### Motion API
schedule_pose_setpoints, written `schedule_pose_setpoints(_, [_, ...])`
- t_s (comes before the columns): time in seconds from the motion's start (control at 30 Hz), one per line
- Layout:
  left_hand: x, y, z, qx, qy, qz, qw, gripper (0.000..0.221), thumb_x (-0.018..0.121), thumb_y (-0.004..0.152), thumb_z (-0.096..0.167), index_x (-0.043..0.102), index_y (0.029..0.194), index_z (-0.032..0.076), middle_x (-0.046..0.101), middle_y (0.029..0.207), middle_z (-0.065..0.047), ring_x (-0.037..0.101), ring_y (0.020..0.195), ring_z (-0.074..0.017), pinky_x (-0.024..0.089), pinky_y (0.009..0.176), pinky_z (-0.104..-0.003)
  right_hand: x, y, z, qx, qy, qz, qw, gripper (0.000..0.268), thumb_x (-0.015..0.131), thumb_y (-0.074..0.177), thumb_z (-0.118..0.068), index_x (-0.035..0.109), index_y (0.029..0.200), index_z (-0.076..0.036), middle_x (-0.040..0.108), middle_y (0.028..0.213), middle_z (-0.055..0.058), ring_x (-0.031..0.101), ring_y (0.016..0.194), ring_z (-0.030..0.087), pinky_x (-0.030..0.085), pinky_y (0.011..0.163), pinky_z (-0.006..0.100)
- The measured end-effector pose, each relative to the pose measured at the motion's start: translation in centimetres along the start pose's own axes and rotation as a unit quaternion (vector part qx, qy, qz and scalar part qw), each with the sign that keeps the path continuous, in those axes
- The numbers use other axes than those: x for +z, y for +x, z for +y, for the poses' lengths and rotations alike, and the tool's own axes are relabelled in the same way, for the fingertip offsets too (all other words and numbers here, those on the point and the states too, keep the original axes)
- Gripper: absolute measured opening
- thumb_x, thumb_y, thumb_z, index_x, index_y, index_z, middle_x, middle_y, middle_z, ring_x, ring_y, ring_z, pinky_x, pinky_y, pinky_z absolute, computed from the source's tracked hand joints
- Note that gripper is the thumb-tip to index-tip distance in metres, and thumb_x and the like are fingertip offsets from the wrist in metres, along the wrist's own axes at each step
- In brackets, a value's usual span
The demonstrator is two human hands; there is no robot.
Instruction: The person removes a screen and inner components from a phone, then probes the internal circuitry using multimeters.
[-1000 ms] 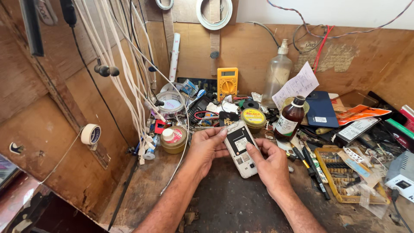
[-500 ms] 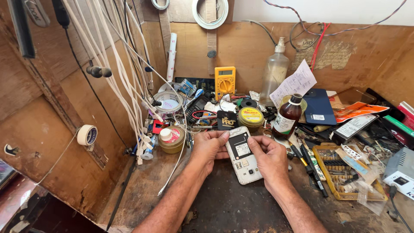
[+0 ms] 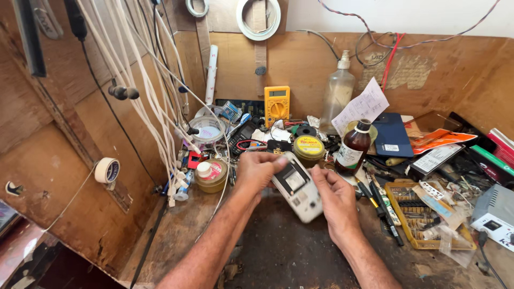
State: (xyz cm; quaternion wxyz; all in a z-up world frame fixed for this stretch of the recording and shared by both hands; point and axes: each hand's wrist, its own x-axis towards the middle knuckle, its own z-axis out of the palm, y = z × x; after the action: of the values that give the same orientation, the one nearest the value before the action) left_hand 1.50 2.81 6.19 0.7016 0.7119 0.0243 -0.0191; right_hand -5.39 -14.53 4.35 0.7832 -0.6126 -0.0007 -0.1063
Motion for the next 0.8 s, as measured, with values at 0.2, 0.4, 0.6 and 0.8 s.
schedule_pose_setpoints(0.2, [-0.3,-0.7,-0.6,-0.038,-0.211,-0.005,0.977,0.026,0.075,0.087,0.021,0.073,0.107,0.005,0.078,0.085,-0.003,0.074,0.069,-0.0131,0.064,0.057,-0.033,0.1,-0.4,-0.6,0.018,0.003,-0.004,1.000,0.027,0.072,0.089,-0.012,0.066,0.111,0.002,0.076,0.088,0.012,0.071,0.064,0.016,0.056,0.049,0.030])
schedule_pose_setpoints(0.4, [-1.7,-0.6,-0.4,0.022,-0.086,-0.070,0.994,0.036,0.073,0.090,0.034,0.078,0.110,0.005,0.076,0.081,-0.004,0.069,0.060,-0.0101,0.052,0.043,-0.027,-0.3,-0.2,-0.5,0.019,0.009,-0.001,1.000,0.029,0.072,0.090,-0.010,0.063,0.115,0.003,0.074,0.088,0.013,0.068,0.058,0.017,0.052,0.042,0.029])
schedule_pose_setpoints(0.6, [-0.9,-1.6,-1.3,0.012,-0.084,0.014,0.996,0.041,0.077,0.090,0.032,0.080,0.109,-0.004,0.076,0.082,-0.010,0.067,0.060,-0.0146,0.051,0.042,-0.028,0.3,-0.5,-1.0,-0.008,0.000,0.009,1.000,0.041,0.071,0.088,-0.011,0.055,0.125,0.000,0.072,0.085,0.013,0.064,0.052,0.016,0.050,0.039,0.029])
schedule_pose_setpoints(0.8, [-0.4,-2.8,-1.8,0.012,-0.226,-0.049,0.973,0.042,0.072,0.087,0.012,0.063,0.126,-0.001,0.076,0.102,-0.010,0.077,0.082,-0.0187,0.069,0.061,-0.035,0.2,-0.3,-0.8,-0.004,0.024,0.015,1.000,0.034,0.059,0.097,-0.024,0.054,0.120,0.000,0.072,0.083,0.015,0.068,0.056,0.018,0.055,0.043,0.030])
